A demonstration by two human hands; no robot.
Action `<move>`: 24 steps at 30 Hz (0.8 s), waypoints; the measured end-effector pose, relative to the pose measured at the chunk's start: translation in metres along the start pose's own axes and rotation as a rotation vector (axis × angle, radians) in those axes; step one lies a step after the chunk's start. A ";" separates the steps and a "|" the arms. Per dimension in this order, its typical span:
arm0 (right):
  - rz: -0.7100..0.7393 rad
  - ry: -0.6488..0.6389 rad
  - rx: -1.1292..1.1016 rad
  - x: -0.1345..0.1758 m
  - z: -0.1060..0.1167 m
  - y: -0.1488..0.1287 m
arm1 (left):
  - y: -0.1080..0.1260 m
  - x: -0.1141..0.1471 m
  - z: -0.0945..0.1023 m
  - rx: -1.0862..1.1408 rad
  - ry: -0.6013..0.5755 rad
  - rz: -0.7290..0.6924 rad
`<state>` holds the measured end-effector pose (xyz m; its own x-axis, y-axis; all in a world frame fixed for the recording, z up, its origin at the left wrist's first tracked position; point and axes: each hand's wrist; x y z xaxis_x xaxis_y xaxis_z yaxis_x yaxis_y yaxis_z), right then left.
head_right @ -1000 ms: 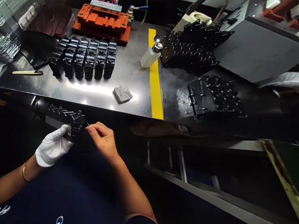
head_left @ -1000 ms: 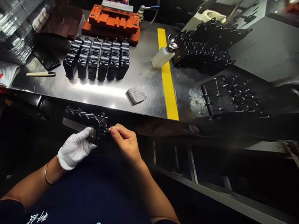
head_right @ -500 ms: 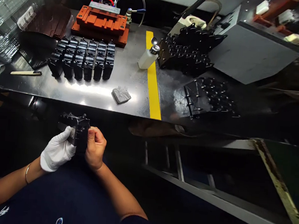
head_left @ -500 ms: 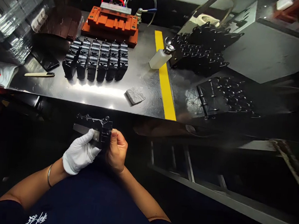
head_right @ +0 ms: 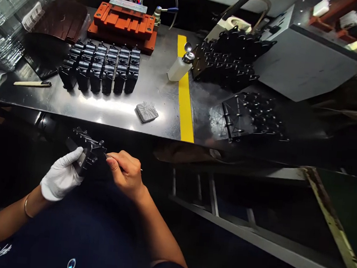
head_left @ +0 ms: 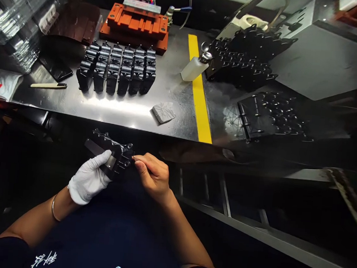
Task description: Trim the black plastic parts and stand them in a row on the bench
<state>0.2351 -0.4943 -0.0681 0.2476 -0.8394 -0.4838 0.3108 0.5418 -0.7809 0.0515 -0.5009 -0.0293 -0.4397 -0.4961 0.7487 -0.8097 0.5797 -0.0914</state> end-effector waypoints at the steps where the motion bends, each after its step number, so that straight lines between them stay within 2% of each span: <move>1: 0.005 -0.004 0.008 0.000 0.000 0.000 | -0.001 0.001 0.000 -0.010 0.010 -0.017; 5: 0.023 -0.016 0.018 0.000 -0.001 0.001 | -0.003 0.001 0.003 -0.068 0.003 -0.085; 11: 0.026 -0.014 0.013 -0.001 0.000 -0.001 | -0.004 0.002 0.000 -0.103 0.012 -0.097; 17: 0.027 -0.088 -0.008 -0.004 0.004 0.005 | -0.007 0.002 -0.001 -0.165 0.012 -0.143; 20: 0.028 -0.045 -0.010 -0.002 0.000 0.010 | -0.007 0.000 0.003 -0.215 0.000 -0.182; 24: -0.015 0.058 0.017 0.002 -0.016 0.014 | -0.002 -0.007 0.007 -0.234 0.009 -0.188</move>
<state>0.2249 -0.4894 -0.0866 0.1897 -0.8480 -0.4949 0.3294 0.5297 -0.7816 0.0537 -0.5029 -0.0387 -0.2866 -0.6035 0.7441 -0.7646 0.6121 0.2019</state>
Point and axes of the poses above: each hand's wrist, its own x-axis away from the middle knuckle, its own z-axis out of the back of the hand, y = z × x, and after that the axes turned 3 degrees about z, right-handed
